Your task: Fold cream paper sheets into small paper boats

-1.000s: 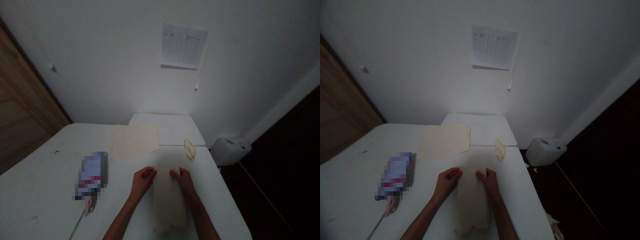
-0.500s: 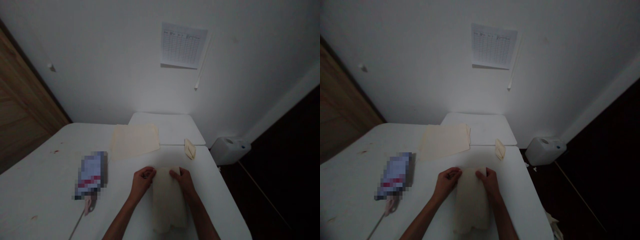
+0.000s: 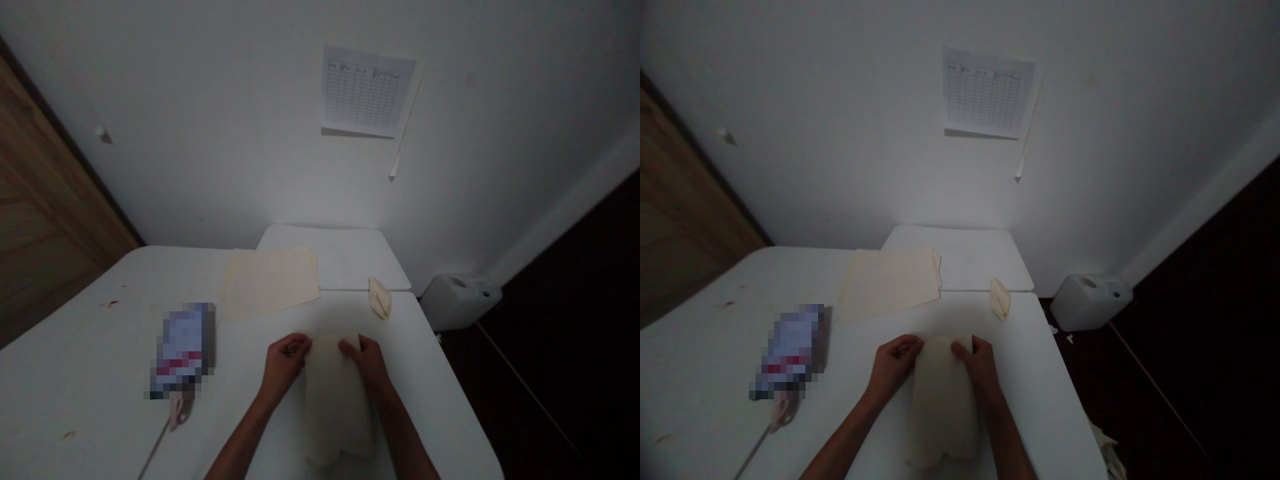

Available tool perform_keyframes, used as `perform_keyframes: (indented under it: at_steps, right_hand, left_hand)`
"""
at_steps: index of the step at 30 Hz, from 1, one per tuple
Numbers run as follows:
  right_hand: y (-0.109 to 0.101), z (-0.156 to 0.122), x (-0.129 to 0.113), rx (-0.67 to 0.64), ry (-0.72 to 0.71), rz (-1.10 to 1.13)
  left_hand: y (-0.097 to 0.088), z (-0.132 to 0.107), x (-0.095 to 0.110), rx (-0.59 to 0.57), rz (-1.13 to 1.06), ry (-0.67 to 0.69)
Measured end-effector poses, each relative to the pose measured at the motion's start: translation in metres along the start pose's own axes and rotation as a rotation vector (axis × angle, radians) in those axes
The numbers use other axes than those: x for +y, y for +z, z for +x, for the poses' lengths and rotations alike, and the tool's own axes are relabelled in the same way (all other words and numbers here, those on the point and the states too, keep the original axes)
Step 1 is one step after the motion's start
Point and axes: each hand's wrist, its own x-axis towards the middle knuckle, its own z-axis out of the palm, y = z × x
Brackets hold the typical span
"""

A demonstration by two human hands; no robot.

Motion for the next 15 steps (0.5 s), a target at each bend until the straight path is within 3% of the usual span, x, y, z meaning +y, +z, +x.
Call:
perform_keyframes:
  at_steps: [10, 15]
  right_hand:
    - [-0.003, 0.000, -0.001, -0.005, 0.004, 0.073]
    - [-0.015, 0.007, 0.002, 0.046, -0.087, -0.176]
  left_hand:
    - [0.000, 0.001, 0.002, 0.035, -0.011, -0.005]
    - [-0.001, 0.006, -0.009, 0.001, 0.072, 0.052]
